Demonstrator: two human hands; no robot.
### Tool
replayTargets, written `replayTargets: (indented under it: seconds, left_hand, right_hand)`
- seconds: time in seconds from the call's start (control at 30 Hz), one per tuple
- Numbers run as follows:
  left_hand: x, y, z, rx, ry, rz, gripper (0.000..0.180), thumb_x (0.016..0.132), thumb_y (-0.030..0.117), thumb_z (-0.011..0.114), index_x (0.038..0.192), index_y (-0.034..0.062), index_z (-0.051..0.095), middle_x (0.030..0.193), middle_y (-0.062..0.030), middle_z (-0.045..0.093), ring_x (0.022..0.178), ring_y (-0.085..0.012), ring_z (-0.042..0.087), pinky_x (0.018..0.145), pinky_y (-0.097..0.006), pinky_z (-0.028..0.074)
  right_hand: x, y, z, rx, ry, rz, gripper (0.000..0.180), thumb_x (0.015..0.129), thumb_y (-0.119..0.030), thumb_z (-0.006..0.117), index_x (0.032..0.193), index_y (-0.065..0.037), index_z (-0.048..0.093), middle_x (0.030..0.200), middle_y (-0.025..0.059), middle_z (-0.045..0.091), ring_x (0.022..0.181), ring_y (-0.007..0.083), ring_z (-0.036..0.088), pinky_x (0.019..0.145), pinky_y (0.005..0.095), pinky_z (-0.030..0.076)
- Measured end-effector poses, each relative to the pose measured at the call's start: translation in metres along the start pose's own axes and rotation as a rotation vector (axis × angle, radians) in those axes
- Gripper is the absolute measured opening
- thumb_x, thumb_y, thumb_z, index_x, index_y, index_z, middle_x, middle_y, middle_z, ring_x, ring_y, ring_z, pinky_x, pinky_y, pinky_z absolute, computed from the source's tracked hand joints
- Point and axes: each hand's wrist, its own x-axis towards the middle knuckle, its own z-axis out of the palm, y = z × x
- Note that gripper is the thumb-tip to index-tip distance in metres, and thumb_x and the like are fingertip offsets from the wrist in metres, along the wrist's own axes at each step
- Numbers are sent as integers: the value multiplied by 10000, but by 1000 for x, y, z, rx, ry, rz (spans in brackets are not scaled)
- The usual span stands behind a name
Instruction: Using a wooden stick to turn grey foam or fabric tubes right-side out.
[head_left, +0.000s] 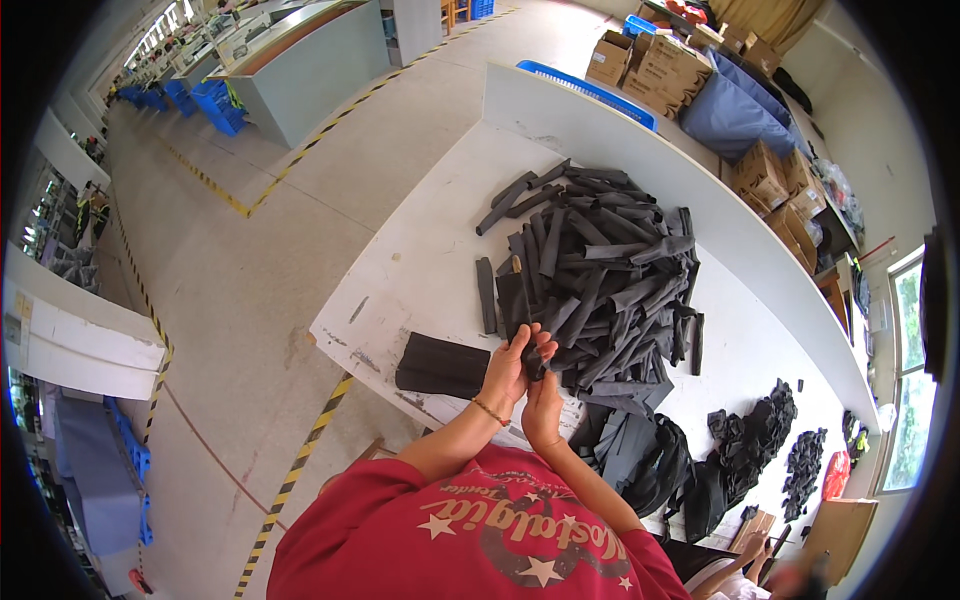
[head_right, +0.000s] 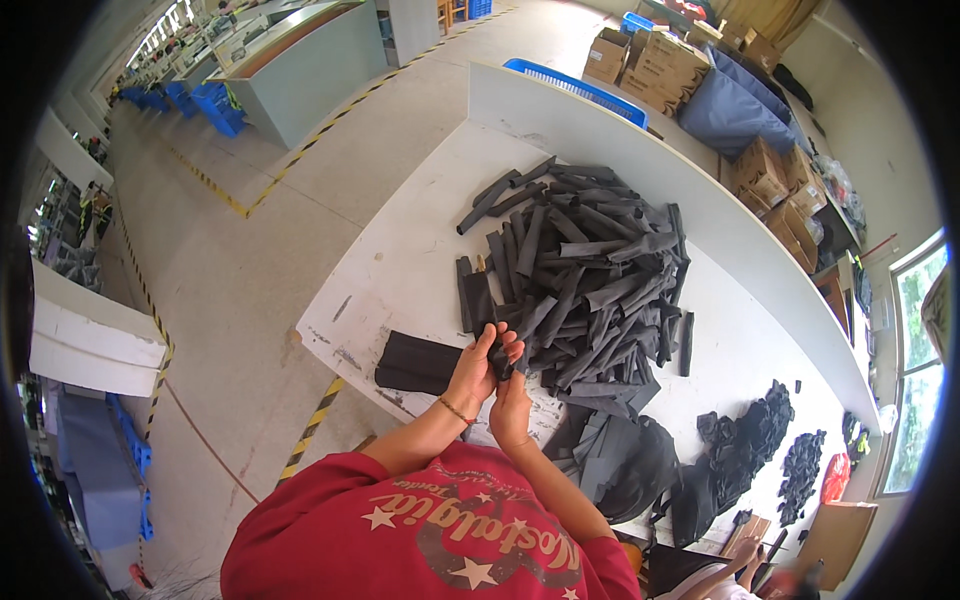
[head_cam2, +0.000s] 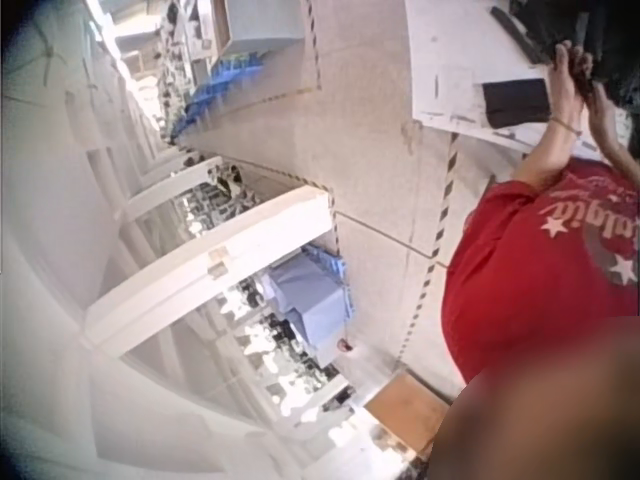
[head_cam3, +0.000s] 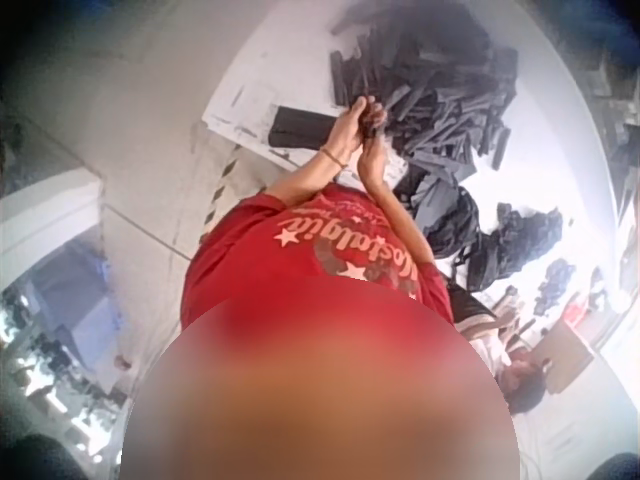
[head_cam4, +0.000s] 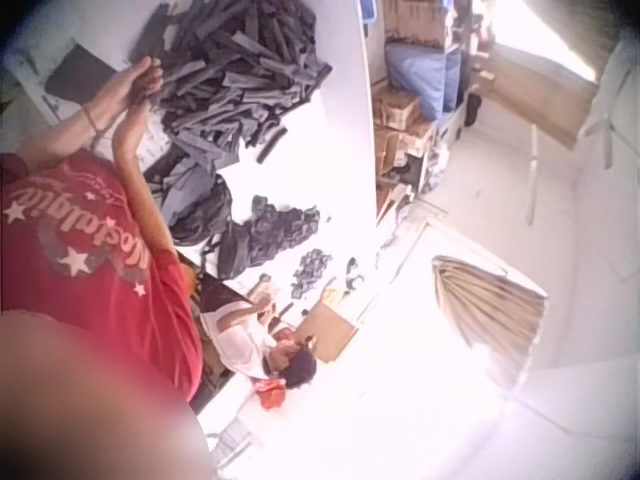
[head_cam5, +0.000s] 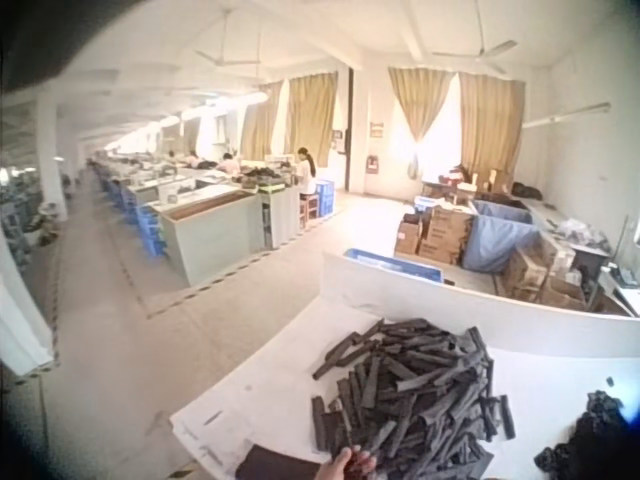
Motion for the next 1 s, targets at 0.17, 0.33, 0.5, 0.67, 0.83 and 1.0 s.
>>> replayTargets:
  seconds: [0.17,0.33,0.5,0.67,0.83,1.0]
  left_hand:
    - [3,0,-6,-38,-17,-18,313,862,312,674,1024,48,633,910,-87,666,847,-252,652,812,-353,522]
    - [0,3,-2,-37,-5,-15,310,856,311,680,1023,54,636,911,-85,669,829,-234,652,790,-353,525]
    - [0,19,7,75,61,64,281,854,284,690,996,48,635,846,-94,670,714,-227,655,629,-330,532]
    - [14,46,7,261,181,277,222,867,235,673,873,21,612,715,-100,650,560,-179,629,442,-256,444]
    - [31,84,-2,323,230,451,251,879,270,652,847,26,604,550,-17,520,393,-89,424,357,-220,266]
    - [54,99,-18,172,246,357,348,887,371,639,921,29,578,492,32,404,364,-65,283,366,-232,191]
  right_hand:
    - [-4,-4,-1,38,-14,-12,155,952,-81,425,1072,14,451,811,311,585,777,499,578,612,469,456]
    - [-13,1,-4,-4,-60,59,153,956,-88,428,1075,6,452,813,313,586,765,499,579,605,482,454]
    - [-19,5,-6,14,-61,-63,116,951,-76,440,1040,-7,470,823,298,598,759,482,590,596,493,453]
    - [-37,17,-20,-60,-351,76,74,943,-77,472,993,-31,502,625,174,539,557,330,557,513,409,430]
    - [-58,13,-63,56,-541,172,188,968,-187,477,909,-16,528,595,84,490,538,151,479,516,316,403]
    - [-51,-40,-161,-1,-776,435,215,947,-227,532,898,-18,549,631,69,566,587,127,535,560,305,435]
